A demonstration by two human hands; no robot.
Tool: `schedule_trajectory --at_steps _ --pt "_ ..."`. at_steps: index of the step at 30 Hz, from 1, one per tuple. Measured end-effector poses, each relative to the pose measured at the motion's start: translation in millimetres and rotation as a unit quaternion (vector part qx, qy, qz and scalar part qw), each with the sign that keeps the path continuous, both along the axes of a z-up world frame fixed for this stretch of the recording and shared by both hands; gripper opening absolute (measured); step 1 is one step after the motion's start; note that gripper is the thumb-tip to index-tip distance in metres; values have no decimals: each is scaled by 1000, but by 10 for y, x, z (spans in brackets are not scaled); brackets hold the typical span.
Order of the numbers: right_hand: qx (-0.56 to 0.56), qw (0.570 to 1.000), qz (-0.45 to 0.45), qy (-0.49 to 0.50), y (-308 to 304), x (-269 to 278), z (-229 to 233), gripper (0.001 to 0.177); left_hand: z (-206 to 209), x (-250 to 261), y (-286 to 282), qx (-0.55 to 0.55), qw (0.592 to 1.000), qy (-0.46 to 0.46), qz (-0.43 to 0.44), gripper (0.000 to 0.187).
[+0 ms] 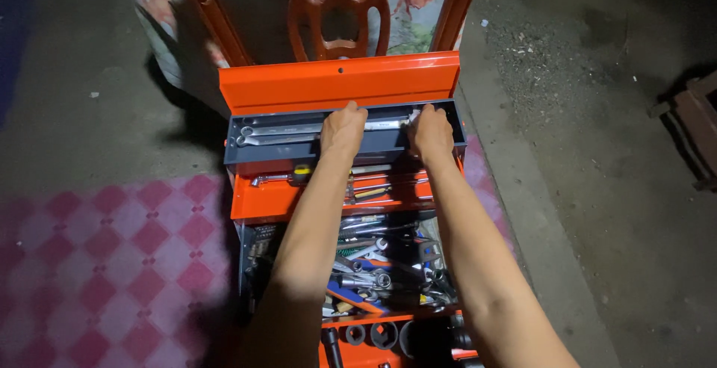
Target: Organize tools within a multi-tiered orange metal toolbox, wiping some with a cloth.
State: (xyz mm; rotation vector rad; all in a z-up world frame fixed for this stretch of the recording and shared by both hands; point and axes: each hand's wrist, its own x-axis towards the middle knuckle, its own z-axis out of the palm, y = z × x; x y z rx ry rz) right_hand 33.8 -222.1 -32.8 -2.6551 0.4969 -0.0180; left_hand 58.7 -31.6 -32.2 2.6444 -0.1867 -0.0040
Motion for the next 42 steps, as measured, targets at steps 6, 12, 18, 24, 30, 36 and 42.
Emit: schedule_trajectory --at_steps 6,12,18,24,30,36,42 --pt "-15 1000 -17 -20 -16 72 -202 28 -258 95 -65 68 997 -15 -14 21" --pt "-30 999 -15 -36 27 9 -94 30 -57 -30 -42 104 993 -42 -45 16" --pt "-24 999 -22 -25 55 -22 6 34 -239 67 -5 60 998 -26 -15 16" --pt "-37 997 -27 -70 101 -54 40 37 -217 40 -14 144 987 -62 -45 20" --pt "-40 997 -23 -59 102 -64 56 33 -245 36 -53 146 987 -65 -20 18" --pt "-30 998 6 -48 149 -158 248 37 -274 -10 5 129 986 -106 -17 15" --pt "-8 984 -21 -176 147 -180 140 29 -103 -233 21 40 970 -238 3 37"
